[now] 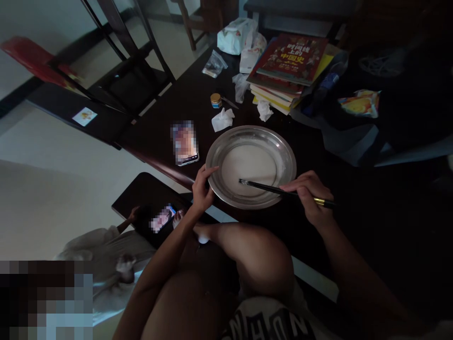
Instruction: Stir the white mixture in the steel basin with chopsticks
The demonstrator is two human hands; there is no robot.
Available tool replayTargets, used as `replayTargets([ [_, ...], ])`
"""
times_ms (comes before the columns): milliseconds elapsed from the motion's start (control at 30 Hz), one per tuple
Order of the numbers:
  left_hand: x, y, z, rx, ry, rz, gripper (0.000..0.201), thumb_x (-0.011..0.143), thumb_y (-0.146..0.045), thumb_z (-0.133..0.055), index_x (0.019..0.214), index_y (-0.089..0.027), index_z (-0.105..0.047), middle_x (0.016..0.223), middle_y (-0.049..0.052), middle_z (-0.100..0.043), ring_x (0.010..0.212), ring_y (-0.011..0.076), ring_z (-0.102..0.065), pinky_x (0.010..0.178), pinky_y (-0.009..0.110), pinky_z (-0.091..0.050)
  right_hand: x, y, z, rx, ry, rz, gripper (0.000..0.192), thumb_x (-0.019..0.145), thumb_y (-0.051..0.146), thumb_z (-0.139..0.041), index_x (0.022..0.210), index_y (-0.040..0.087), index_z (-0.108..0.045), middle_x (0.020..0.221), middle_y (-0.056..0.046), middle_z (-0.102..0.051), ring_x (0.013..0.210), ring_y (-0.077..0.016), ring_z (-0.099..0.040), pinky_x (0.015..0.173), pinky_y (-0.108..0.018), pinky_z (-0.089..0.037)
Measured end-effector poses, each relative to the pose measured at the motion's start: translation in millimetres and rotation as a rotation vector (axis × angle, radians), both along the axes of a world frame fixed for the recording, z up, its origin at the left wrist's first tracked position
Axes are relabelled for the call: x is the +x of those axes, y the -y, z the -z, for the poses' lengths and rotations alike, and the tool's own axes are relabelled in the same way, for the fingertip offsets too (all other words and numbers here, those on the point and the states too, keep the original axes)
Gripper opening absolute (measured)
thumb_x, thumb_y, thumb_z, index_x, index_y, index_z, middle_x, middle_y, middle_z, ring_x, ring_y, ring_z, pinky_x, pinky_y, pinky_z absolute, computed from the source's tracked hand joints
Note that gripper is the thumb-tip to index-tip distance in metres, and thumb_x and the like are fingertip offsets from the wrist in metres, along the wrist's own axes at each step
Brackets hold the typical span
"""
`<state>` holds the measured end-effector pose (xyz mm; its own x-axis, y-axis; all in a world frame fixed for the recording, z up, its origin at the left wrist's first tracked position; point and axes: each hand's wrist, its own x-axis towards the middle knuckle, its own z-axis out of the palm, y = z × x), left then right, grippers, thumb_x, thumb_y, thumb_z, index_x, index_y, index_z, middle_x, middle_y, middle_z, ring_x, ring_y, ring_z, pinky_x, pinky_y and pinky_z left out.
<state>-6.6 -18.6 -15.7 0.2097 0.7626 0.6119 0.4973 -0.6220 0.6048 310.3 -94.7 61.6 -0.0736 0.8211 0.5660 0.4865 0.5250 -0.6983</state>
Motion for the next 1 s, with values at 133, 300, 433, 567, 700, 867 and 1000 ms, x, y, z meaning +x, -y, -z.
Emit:
replayTargets([
  [133,-0.1,0.7,-0.1,-0.037,-0.011,-0.013,0.04,0.101,-0.045,-0.048,0.132,-0.023,-0.061,0.133,0.014,-0.065,0.124,0.0275,-0.065,0.101,0.045,-0.055,-0.4,-0.5,-0.6,-0.007,0.077,-0.047,0.024,0.101,0.023,-0.054,0.102,0.032,-0.076,0.099,0.002,-0.083,0.085,-0.0188,-0.074,0.08,-0.043,-0.05],
  [300,-0.1,0.3,0.3,-0.024,0.012,0.005,0.043,0.102,-0.05,-0.048,0.132,-0.023,-0.062,0.133,0.013,-0.065,0.123,0.0278,-0.065,0.101,0.045,-0.056,0.7,-0.2,0.5,-0.004,0.026,0.017,0.028,0.102,0.024,-0.05,0.1,0.032,-0.077,0.092,0.001,-0.083,0.083,-0.0209,-0.072,0.076,-0.044,-0.051],
  [433,0.4,-0.5,0.5,-0.018,-0.006,-0.014,0.044,0.103,-0.053,-0.046,0.13,-0.022,-0.062,0.131,0.013,-0.066,0.121,0.0274,-0.066,0.099,0.045,-0.057,-1.1,-1.8,0.4,0.012,0.076,-0.054,0.024,0.1,0.021,-0.055,0.103,0.031,-0.076,0.098,0.002,-0.083,0.085,-0.0188,-0.074,0.079,-0.043,-0.05],
  [567,0.4,-0.3,-0.4,-0.022,-0.026,-0.021,0.044,0.102,-0.051,-0.046,0.129,-0.02,-0.062,0.13,0.015,-0.067,0.122,0.0272,-0.066,0.099,0.045,-0.057,-0.6,-1.1,-1.0,0.013,0.023,0.015,0.027,0.102,0.022,-0.051,0.1,0.031,-0.077,0.094,0.001,-0.083,0.083,-0.0202,-0.072,0.076,-0.043,-0.05],
  [700,0.9,-0.1,-2.9,-0.008,-0.019,-0.006,0.039,0.102,-0.045,-0.047,0.131,-0.022,-0.061,0.131,0.014,-0.066,0.122,0.0268,-0.066,0.099,0.045,-0.057,-1.5,-1.0,-3.5,-0.018,0.032,-0.034,0.026,0.101,0.024,-0.052,0.1,0.032,-0.077,0.092,0.002,-0.083,0.081,-0.0197,-0.072,0.076,-0.043,-0.051],
  [867,1.5,0.0,-4.3,0.016,-0.001,0.01,0.038,0.102,-0.045,-0.049,0.132,-0.023,-0.06,0.13,0.013,-0.067,0.123,0.0261,-0.066,0.099,0.044,-0.057,-0.4,-1.5,-2.2,0.013,0.043,-0.011,0.026,0.101,0.022,-0.053,0.101,0.031,-0.077,0.097,0.001,-0.083,0.084,-0.0196,-0.073,0.078,-0.042,-0.05],
  [1000,1.8,-0.2,-3.0,0.011,-0.01,-0.006,0.039,0.103,-0.047,-0.047,0.131,-0.023,-0.061,0.131,0.014,-0.066,0.123,0.0255,-0.066,0.1,0.043,-0.057,-1.6,-1.1,-1.3,-0.001,0.004,-0.023,0.028,0.101,0.022,-0.052,0.104,0.032,-0.077,0.093,0.002,-0.083,0.081,-0.0197,-0.073,0.077,-0.042,-0.05],
])
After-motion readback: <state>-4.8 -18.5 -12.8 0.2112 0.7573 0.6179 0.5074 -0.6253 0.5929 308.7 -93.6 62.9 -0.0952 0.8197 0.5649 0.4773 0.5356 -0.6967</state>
